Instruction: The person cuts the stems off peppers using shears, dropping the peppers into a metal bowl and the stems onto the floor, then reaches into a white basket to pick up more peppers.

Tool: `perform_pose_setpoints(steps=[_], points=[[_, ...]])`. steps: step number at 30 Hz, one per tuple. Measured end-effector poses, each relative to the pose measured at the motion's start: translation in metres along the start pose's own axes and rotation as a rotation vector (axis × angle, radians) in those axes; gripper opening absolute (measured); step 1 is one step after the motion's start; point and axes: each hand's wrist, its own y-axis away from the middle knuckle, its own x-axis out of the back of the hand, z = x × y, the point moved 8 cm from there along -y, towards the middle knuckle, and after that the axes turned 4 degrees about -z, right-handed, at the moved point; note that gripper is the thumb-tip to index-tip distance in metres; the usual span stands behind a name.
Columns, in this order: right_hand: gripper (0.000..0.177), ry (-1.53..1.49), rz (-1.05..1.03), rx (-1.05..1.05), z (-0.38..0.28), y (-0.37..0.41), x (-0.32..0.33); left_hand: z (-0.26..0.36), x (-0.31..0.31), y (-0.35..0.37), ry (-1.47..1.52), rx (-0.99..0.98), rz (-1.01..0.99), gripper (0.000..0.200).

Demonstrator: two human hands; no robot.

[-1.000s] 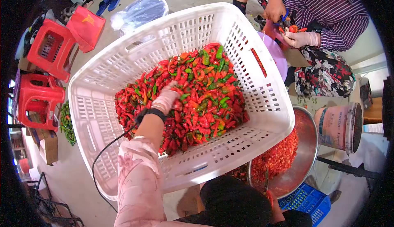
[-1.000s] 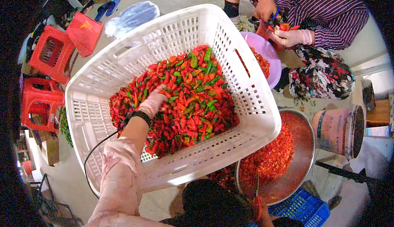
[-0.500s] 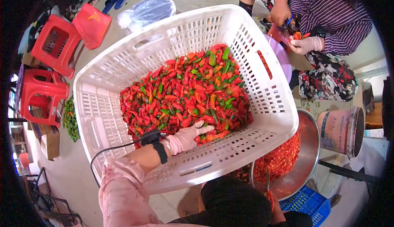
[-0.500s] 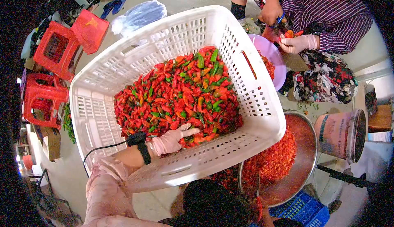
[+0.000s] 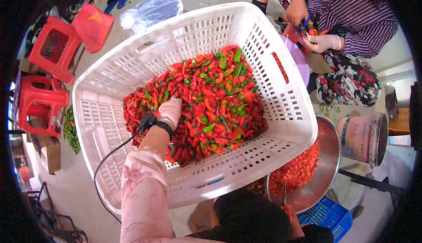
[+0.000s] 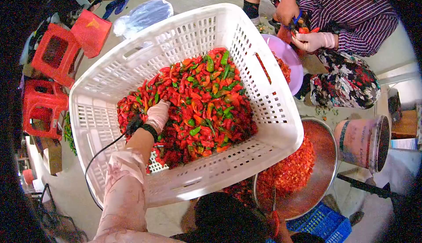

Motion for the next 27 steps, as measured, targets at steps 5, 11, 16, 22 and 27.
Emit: perform_pose_setpoints(steps=[5,11,16,22,27], points=[[0.027,-0.004,-0.028,0.002,0.003,-0.009,0.008,0.009,0.002,0.024,-0.160,0.004,-0.406,0.031],[0.026,0.010,0.049,0.062,0.003,-0.014,0.017,-0.014,0.009,0.033,0.160,-0.087,-0.404,0.049],[0.028,-0.065,0.038,0.016,0.011,-0.027,0.036,-0.008,0.009,0.036,0.638,0.123,-0.340,0.049],[0.027,0.064,0.042,0.106,-0.016,0.011,-0.016,0.020,-0.054,0.009,0.892,0.257,-0.306,0.046],[0.023,-0.014,0.046,0.025,-0.004,0.005,-0.005,0.041,-0.047,0.010,0.695,0.214,-0.281,0.036]])
